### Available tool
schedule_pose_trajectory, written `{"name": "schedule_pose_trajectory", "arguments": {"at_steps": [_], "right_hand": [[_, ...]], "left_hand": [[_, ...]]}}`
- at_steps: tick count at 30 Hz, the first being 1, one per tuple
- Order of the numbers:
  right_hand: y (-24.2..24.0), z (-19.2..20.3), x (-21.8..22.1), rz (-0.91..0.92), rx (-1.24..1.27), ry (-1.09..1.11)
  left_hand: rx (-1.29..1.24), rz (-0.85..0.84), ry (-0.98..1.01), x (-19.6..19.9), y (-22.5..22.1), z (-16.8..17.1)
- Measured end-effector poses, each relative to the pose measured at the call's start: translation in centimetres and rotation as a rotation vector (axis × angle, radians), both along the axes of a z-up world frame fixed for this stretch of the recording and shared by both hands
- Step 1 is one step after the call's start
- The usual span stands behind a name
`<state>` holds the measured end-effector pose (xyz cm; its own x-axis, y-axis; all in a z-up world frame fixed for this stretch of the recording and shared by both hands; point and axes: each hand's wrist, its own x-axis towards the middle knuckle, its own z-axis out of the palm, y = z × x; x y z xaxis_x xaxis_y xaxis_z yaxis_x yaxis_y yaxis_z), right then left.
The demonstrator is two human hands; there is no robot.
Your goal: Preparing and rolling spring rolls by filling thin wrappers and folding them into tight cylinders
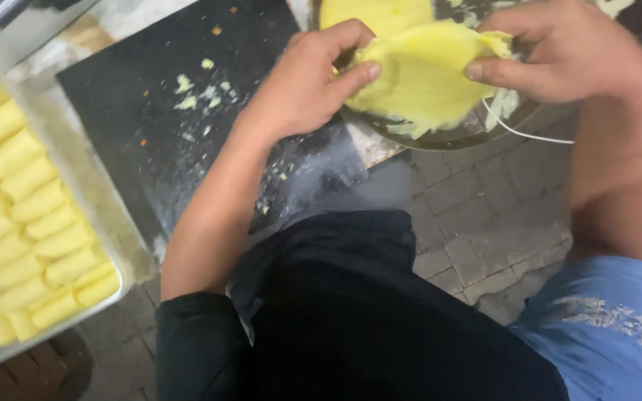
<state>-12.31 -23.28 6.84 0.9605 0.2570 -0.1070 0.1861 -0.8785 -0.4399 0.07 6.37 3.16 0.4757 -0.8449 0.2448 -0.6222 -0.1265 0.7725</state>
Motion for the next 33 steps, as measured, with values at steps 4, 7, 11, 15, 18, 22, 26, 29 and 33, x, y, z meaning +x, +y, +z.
{"name": "schedule_pose_trajectory", "arguments": {"at_steps": [4, 7, 11, 15, 18, 22, 26, 29, 33], "right_hand": [[5.3, -2.2, 1.8, 0.096, 0.285, -0.131], [10.4, -3.5, 2.7, 0.193, 0.450, -0.257], [16.9, -5.4, 3.1, 0.108, 0.611, -0.032], [21.1, -7.9, 5.5, 0.133, 0.696, 0.120], [22.6, -10.7, 7.7, 0.080, 0.561, 0.150], [22.9, -11.6, 9.1, 0.097, 0.444, 0.009], [21.4, -11.6, 8.4, 0.133, 0.167, -0.161], [21.0, -11.8, 8.0, 0.180, 0.082, -0.279], [21.8, -13.2, 8.2, 0.298, 0.024, -0.357]], "left_hand": [[0.002, 0.128, -0.074, -1.0, 5.4, 2.4], [0.098, 0.259, -0.145, -1.6, 10.0, 3.8], [0.358, 0.323, -0.151, -2.5, 14.6, 4.5], [0.696, 0.422, 0.054, -1.6, 16.7, 3.0], [0.803, 0.574, 0.291, 1.0, 16.9, -0.5], [0.666, 0.692, 0.356, 2.6, 17.2, -6.3], [0.508, 0.777, 0.134, 1.3, 19.0, -10.1], [0.444, 0.853, 0.061, -0.8, 20.7, -10.0], [0.398, 0.843, 0.013, -3.4, 21.7, -9.6]]}}
